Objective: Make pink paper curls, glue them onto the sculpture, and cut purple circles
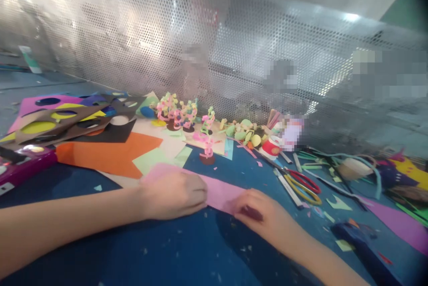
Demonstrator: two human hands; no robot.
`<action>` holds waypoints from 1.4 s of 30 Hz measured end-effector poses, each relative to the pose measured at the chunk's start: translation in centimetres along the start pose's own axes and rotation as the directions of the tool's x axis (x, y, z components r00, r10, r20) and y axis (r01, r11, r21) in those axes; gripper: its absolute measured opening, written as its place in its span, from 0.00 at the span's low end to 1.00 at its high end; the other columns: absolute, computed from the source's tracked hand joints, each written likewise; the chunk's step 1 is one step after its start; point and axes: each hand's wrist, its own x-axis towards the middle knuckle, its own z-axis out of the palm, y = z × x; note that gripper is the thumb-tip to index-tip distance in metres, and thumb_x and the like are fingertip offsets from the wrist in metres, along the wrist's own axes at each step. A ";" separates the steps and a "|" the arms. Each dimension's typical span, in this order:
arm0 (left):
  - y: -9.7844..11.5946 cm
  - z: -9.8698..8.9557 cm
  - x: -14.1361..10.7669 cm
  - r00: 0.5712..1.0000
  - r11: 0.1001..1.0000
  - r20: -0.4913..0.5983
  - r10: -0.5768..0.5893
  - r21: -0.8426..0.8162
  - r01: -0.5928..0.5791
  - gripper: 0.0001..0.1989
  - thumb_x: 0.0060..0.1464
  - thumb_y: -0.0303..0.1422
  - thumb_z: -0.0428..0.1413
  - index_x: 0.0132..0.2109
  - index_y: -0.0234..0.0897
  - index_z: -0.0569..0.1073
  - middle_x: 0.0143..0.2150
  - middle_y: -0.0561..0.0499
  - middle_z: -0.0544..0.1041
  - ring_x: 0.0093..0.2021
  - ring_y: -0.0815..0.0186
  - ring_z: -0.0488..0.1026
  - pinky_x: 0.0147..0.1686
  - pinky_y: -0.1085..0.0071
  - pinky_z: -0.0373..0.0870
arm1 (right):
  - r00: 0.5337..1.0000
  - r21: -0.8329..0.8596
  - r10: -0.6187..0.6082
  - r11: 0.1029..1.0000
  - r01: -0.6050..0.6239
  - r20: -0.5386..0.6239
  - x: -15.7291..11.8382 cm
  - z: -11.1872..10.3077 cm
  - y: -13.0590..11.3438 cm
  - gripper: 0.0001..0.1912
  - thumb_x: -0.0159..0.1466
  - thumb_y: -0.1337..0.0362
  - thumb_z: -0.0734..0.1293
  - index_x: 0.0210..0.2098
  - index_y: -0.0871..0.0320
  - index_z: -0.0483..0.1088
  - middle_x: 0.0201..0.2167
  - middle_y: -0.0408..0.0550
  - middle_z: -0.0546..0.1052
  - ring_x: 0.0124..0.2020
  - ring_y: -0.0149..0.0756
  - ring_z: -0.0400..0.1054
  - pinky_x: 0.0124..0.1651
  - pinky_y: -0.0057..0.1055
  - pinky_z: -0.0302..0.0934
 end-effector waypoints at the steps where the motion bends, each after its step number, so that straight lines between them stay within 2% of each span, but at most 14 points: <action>1: -0.1 -0.1 -0.1 0.999 1.000 0.047 0.009 0.016 -0.010 0.13 0.61 0.31 0.43 0.37 0.36 0.71 0.37 0.46 0.74 0.39 0.65 0.70 0.37 0.72 0.67 | 1.000 0.018 -0.006 1.000 0.006 -0.019 -0.3 0.3 0.4 0.05 0.62 0.64 0.63 0.36 0.52 0.71 0.37 0.44 0.75 0.41 0.34 0.68 0.45 0.32 0.61; 4: -0.6 -0.3 -0.6 0.993 1.000 0.115 -0.014 0.029 0.010 0.14 0.62 0.29 0.41 0.39 0.36 0.72 0.39 0.46 0.74 0.40 0.64 0.70 0.38 0.71 0.67 | 0.998 0.038 0.030 0.999 -0.027 -0.062 -0.8 0.7 1.0 0.06 0.61 0.60 0.64 0.37 0.52 0.71 0.38 0.44 0.75 0.42 0.35 0.68 0.46 0.32 0.62; 7: -1.1 -0.5 -1.0 0.992 0.995 0.109 -0.063 -0.067 0.071 0.12 0.61 0.31 0.44 0.40 0.36 0.72 0.40 0.46 0.74 0.42 0.64 0.69 0.42 0.70 0.66 | 0.996 0.039 0.044 0.998 -0.042 -0.074 -1.0 0.8 1.0 0.08 0.59 0.59 0.66 0.39 0.51 0.71 0.40 0.46 0.74 0.43 0.36 0.67 0.47 0.34 0.62; 9: -1.5 -0.5 -1.2 0.990 0.980 0.083 -0.110 -0.159 0.122 0.10 0.58 0.35 0.49 0.41 0.37 0.72 0.40 0.47 0.74 0.44 0.63 0.69 0.45 0.68 0.65 | 0.996 0.036 0.024 0.999 -0.021 -0.087 -1.1 0.9 1.0 0.08 0.61 0.61 0.64 0.40 0.51 0.70 0.40 0.46 0.74 0.44 0.36 0.67 0.47 0.34 0.63; 11: -2.1 -0.5 -1.3 0.983 0.956 0.068 -0.169 -0.230 0.181 0.13 0.54 0.39 0.54 0.43 0.37 0.72 0.41 0.46 0.74 0.45 0.62 0.68 0.47 0.66 0.64 | 0.994 0.018 -0.011 1.000 0.013 -0.105 -1.2 1.0 1.0 0.07 0.62 0.63 0.63 0.40 0.51 0.71 0.40 0.46 0.74 0.44 0.35 0.67 0.47 0.34 0.63; 13: -2.7 -0.5 -1.4 0.976 0.937 0.076 -0.203 -0.275 0.216 0.13 0.52 0.40 0.55 0.42 0.37 0.72 0.41 0.47 0.74 0.44 0.62 0.68 0.46 0.66 0.65 | 0.991 -0.023 -0.053 0.998 0.050 -0.123 -1.3 1.2 1.1 0.08 0.63 0.64 0.62 0.41 0.51 0.71 0.40 0.46 0.74 0.43 0.35 0.67 0.47 0.34 0.63; 18: -3.1 -0.7 -1.5 0.983 0.938 0.091 -0.159 -0.297 0.180 0.08 0.56 0.35 0.51 0.38 0.37 0.73 0.39 0.47 0.74 0.42 0.64 0.68 0.45 0.68 0.64 | 0.981 -0.144 -0.117 0.985 0.094 -0.154 -1.3 1.5 1.2 0.09 0.64 0.67 0.59 0.40 0.53 0.70 0.37 0.47 0.75 0.40 0.36 0.67 0.45 0.36 0.63; 22: -2.5 -0.8 -1.4 0.992 0.962 0.080 -0.094 -0.249 0.111 0.08 0.58 0.31 0.49 0.40 0.37 0.73 0.39 0.47 0.75 0.42 0.65 0.68 0.45 0.68 0.63 | 0.978 -0.115 -0.027 0.993 0.003 -0.209 -1.4 1.7 1.0 0.06 0.63 0.68 0.59 0.33 0.56 0.68 0.32 0.47 0.72 0.37 0.36 0.66 0.40 0.34 0.63; 27: -2.4 -0.4 -1.6 0.991 0.971 0.048 -0.123 -0.202 0.130 0.10 0.59 0.29 0.47 0.45 0.38 0.72 0.40 0.48 0.76 0.42 0.64 0.69 0.45 0.68 0.64 | 0.965 -0.081 0.161 0.980 -0.181 -0.207 -1.7 1.5 1.2 0.08 0.64 0.62 0.60 0.30 0.55 0.68 0.31 0.46 0.70 0.34 0.36 0.66 0.37 0.34 0.61; 30: -2.8 -0.1 -1.8 0.971 0.949 0.050 -0.233 -0.207 0.238 0.10 0.59 0.32 0.48 0.45 0.39 0.72 0.39 0.48 0.76 0.41 0.65 0.71 0.43 0.69 0.66 | 0.940 -0.047 0.265 0.959 -0.281 -0.214 -1.6 1.3 1.7 0.11 0.62 0.58 0.62 0.26 0.55 0.67 0.28 0.45 0.70 0.31 0.35 0.66 0.35 0.32 0.60; 34: -3.2 0.1 -2.0 0.915 0.876 0.086 -0.394 -0.267 0.402 0.10 0.57 0.36 0.50 0.42 0.41 0.73 0.39 0.50 0.76 0.40 0.65 0.72 0.40 0.71 0.67 | 0.912 -0.003 0.347 0.935 -0.356 -0.217 -1.4 1.3 2.3 0.13 0.59 0.56 0.64 0.22 0.55 0.65 0.25 0.43 0.69 0.27 0.33 0.65 0.30 0.29 0.59; 39: -2.9 -0.4 -1.4 0.860 0.812 0.180 -0.477 -0.286 0.510 0.11 0.56 0.38 0.49 0.41 0.40 0.73 0.36 0.49 0.75 0.35 0.66 0.70 0.34 0.72 0.66 | 0.887 -0.029 0.396 0.910 -0.414 -0.238 -1.1 1.3 2.2 0.15 0.58 0.55 0.65 0.20 0.56 0.62 0.23 0.42 0.68 0.24 0.31 0.63 0.27 0.26 0.57; 42: -2.6 -0.8 -1.0 0.851 0.820 0.214 -0.480 -0.235 0.522 0.12 0.57 0.37 0.48 0.42 0.38 0.73 0.36 0.48 0.74 0.36 0.65 0.69 0.35 0.71 0.65 | 0.882 -0.053 0.412 0.899 -0.434 -0.227 -1.0 1.3 2.1 0.16 0.58 0.54 0.65 0.20 0.56 0.61 0.23 0.41 0.67 0.25 0.31 0.64 0.27 0.26 0.56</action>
